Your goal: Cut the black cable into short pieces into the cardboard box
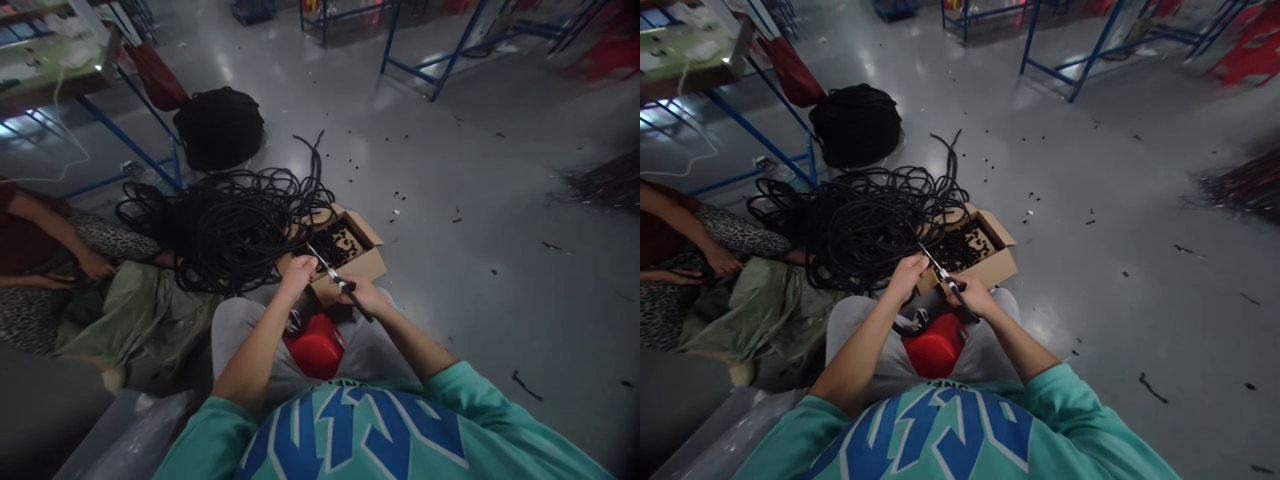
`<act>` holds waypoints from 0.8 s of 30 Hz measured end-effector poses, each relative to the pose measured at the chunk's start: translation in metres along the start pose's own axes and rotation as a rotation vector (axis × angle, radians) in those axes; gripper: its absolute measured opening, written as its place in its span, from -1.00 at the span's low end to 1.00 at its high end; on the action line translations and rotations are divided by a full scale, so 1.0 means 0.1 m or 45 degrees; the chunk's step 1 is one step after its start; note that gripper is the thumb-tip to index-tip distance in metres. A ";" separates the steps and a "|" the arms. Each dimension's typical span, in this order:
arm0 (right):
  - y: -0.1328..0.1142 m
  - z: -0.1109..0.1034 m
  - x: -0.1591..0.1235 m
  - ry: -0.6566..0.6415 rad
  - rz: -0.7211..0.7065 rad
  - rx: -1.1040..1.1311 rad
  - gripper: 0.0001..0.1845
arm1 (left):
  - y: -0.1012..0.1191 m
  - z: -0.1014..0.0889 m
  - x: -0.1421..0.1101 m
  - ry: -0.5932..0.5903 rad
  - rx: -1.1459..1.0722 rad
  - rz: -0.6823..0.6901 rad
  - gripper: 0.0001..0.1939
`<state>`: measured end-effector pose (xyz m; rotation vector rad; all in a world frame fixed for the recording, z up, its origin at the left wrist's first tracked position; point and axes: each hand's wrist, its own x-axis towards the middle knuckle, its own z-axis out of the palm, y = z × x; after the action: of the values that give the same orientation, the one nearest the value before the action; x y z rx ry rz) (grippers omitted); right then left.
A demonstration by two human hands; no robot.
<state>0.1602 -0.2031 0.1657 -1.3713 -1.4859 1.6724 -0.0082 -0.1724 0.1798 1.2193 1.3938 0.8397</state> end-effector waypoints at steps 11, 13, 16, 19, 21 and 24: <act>-0.09 -0.07 0.07 -0.183 -0.059 0.142 -0.49 | 0.17 -0.11 0.00 -0.306 -0.460 -0.331 -0.60; -0.08 -0.05 0.06 -0.142 -0.083 0.092 -0.52 | 0.16 -0.14 0.01 -0.360 -0.523 -0.364 -0.60; -0.05 -0.03 0.06 -0.076 -0.107 0.043 -0.54 | 0.15 -0.16 0.03 -0.398 -0.570 -0.400 -0.60; -0.04 -0.02 0.06 -0.014 -0.119 0.021 -0.57 | 0.13 -0.15 0.04 -0.401 -0.557 -0.389 -0.61; -0.05 -0.02 0.05 0.005 -0.114 0.012 -0.59 | 0.11 -0.12 0.03 -0.327 -0.525 -0.270 -0.63; -0.06 -0.03 0.04 0.006 -0.043 0.025 -0.58 | 0.06 -0.07 0.03 -0.087 -0.421 -0.023 -0.68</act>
<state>0.1597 -0.1963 0.1704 -1.3312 -1.4779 1.6576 -0.0134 -0.1673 0.1864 0.9704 1.1551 0.9636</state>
